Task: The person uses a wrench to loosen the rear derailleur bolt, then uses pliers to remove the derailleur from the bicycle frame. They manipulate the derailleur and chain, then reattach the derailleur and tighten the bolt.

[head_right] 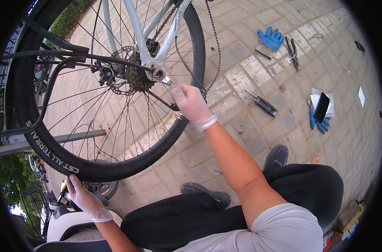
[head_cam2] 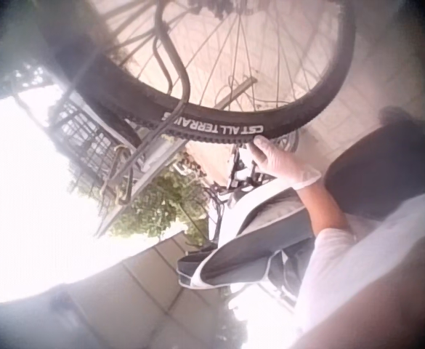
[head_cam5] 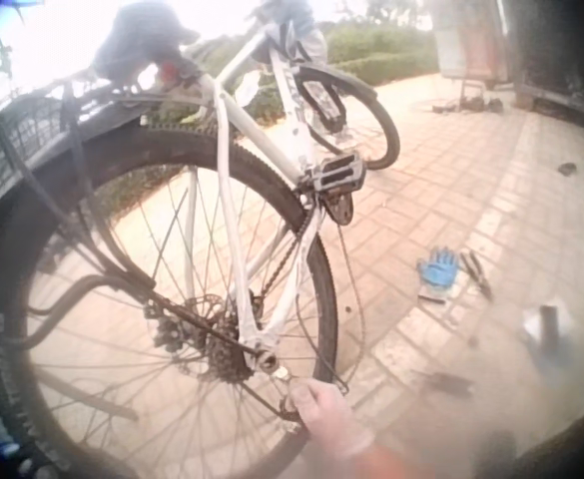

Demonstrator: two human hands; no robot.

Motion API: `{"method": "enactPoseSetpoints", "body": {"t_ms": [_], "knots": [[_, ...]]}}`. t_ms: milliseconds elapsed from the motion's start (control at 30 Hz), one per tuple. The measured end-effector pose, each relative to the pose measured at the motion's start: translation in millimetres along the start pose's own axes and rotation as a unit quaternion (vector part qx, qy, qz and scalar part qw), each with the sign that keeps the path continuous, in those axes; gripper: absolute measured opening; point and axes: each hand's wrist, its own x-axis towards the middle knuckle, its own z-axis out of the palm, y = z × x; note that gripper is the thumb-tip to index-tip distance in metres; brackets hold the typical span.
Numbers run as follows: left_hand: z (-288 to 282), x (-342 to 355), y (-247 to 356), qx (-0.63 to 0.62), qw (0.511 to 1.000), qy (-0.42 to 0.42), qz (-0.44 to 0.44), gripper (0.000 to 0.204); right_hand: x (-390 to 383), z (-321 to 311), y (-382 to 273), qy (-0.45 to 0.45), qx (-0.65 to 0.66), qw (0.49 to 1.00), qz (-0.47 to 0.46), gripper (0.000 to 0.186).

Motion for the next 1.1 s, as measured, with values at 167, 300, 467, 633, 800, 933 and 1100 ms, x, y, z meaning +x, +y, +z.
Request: {"method": "enactPoseSetpoints", "body": {"t_ms": [167, 300, 467, 633, 800, 933, 1100], "knots": [[-3, 0, -1, -0.010, 1.000, -0.019, 0.007, 0.043, 17, -21, 3, -0.089, -0.011, 0.995, -0.037, 0.047], [-4, 0, -1, 0.013, 1.000, -0.011, -0.006, 0.045, 28, -30, 2, -0.134, -0.001, 0.991, -0.017, 0.045], [-3, 0, 0, 0.009, 1.000, -0.005, -0.005, 0.045, 33, -32, -2, -0.101, -0.058, 0.992, -0.046, 0.043], [-3, 1, 0, 0.028, 1.000, -0.003, -0.005, 0.045, 30, -33, -2, -0.116, -0.056, 0.992, -0.014, 0.043], [-1, 0, 2, 0.006, 1.000, -0.008, -0.003, 0.044, 28, -37, 3, -0.092, -0.083, 0.992, 0.001, 0.050], [0, -2, 4, 0.015, 1.000, -0.010, -0.010, 0.045, 10, -14, 10, -0.005, -0.017, 1.000, 0.025, 0.056], [-3, -1, 4, 0.004, 1.000, -0.023, -0.001, 0.044, -22, 46, -3, 0.104, 0.154, 0.973, 0.140, 0.056]]}}
